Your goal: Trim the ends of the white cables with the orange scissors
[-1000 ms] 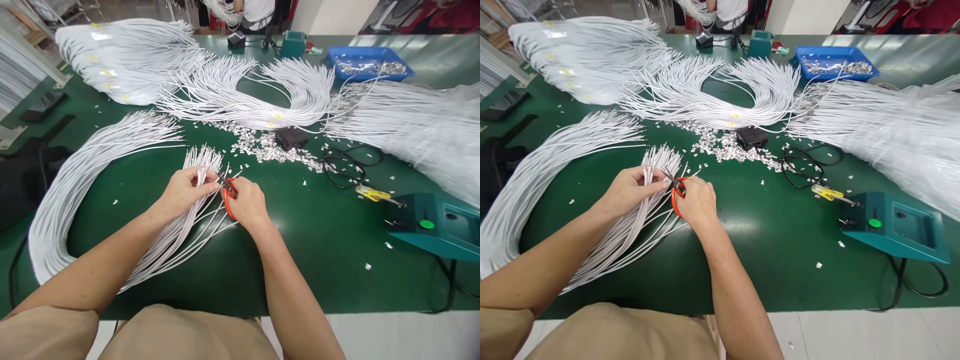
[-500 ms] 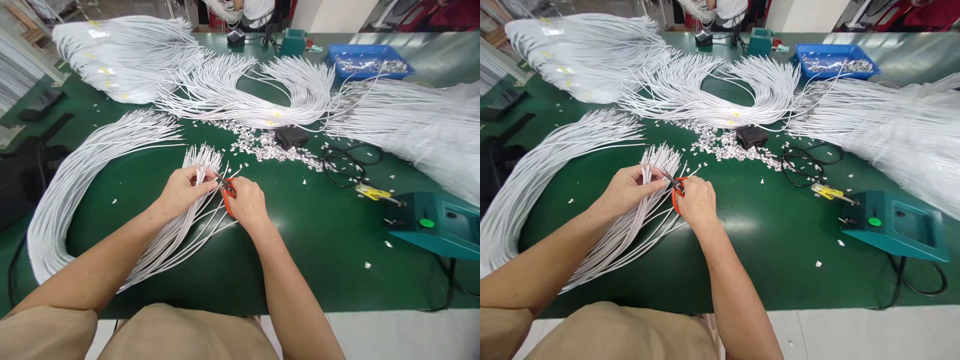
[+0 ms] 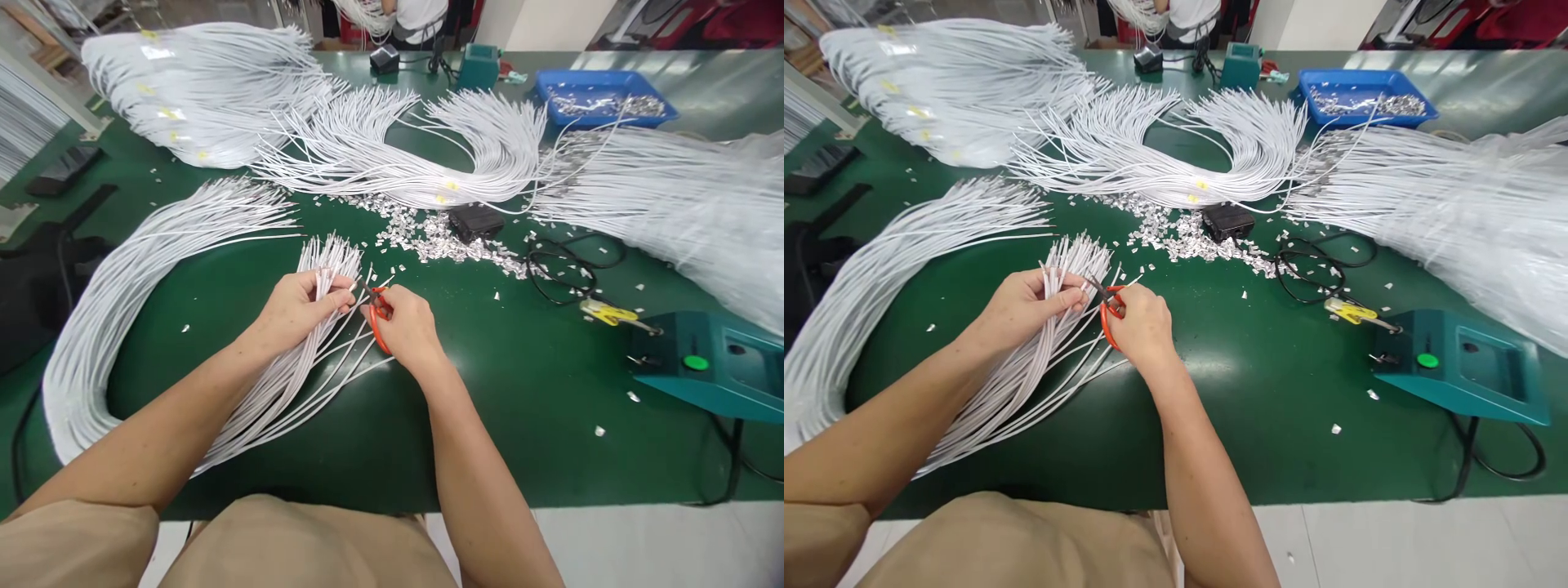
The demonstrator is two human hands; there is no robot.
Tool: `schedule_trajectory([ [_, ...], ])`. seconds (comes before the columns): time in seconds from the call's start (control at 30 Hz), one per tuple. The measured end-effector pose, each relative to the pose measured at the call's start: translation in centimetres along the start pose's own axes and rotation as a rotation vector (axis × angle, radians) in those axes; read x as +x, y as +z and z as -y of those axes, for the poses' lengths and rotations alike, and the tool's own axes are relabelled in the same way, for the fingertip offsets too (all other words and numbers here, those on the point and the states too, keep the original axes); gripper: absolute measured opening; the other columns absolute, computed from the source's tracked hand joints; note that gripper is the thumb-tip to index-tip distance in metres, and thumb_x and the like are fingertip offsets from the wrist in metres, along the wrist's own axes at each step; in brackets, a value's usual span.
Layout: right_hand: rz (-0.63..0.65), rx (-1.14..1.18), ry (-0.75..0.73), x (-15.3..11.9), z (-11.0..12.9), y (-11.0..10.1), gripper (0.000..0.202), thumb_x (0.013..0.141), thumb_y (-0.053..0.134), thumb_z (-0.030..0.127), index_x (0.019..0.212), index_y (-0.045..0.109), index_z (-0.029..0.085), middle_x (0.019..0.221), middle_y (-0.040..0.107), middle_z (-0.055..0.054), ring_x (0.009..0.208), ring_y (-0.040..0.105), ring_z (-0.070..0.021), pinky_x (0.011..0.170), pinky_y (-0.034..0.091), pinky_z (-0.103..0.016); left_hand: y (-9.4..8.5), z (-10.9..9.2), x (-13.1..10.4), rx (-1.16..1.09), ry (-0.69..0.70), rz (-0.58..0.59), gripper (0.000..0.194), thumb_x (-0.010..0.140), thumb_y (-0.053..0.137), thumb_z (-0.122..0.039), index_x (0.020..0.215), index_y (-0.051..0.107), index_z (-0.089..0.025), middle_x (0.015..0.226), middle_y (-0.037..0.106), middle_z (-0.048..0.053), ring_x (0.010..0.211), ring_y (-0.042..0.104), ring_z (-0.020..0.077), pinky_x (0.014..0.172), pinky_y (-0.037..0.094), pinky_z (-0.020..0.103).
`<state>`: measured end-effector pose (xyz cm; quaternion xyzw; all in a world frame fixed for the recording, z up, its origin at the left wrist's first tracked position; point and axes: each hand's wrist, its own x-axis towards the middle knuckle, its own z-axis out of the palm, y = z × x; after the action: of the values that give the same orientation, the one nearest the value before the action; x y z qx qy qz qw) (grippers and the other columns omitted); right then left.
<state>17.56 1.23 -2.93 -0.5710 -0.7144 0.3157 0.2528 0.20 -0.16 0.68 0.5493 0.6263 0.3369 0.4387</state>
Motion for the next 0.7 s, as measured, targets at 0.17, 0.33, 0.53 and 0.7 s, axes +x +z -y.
schedule_trajectory([
  [0.17,-0.072,0.776,0.168,0.2,1.0,-0.1,0.022,0.072,0.067,0.038,0.079,0.070,0.018,0.074,0.065,0.001,0.068,0.056,-0.0128,0.067,0.043,-0.026,0.5,0.1,-0.1,0.076,0.052,-0.033,0.030,0.072,0.073,-0.039,0.091,0.073,-0.017,0.087,0.075,0.005,0.081,0.069,0.0224,0.076,0.053,0.032],
  [0.33,-0.103,0.989,0.271,0.2,1.4,0.5,0.020,0.063,0.075,0.034,0.072,0.071,0.016,0.067,0.062,0.001,0.062,0.052,-0.0107,0.063,0.043,-0.025,0.8,0.0,-0.3,0.108,0.090,-0.021,0.025,0.073,0.072,-0.038,0.088,0.073,-0.018,0.088,0.076,0.005,0.084,0.069,0.0226,0.079,0.053,0.033],
  [0.53,-0.090,1.072,0.292,0.2,1.4,0.8,0.015,0.064,0.071,0.029,0.071,0.069,0.016,0.056,0.054,0.005,0.056,0.047,-0.0090,0.058,0.038,-0.024,0.9,0.3,-0.3,-0.046,0.060,0.016,0.032,0.074,0.072,-0.036,0.100,0.067,-0.018,0.082,0.071,0.003,0.079,0.066,0.0183,0.074,0.050,0.030],
  [0.7,-0.079,1.084,0.325,0.4,1.1,1.2,0.018,0.063,0.072,0.030,0.070,0.067,0.015,0.054,0.053,0.005,0.055,0.047,-0.0092,0.057,0.037,-0.024,1.1,0.5,-0.1,-0.416,-0.048,0.293,0.042,0.078,0.071,-0.038,0.113,0.056,-0.019,0.073,0.067,0.001,0.062,0.060,0.0126,0.056,0.044,0.025],
])
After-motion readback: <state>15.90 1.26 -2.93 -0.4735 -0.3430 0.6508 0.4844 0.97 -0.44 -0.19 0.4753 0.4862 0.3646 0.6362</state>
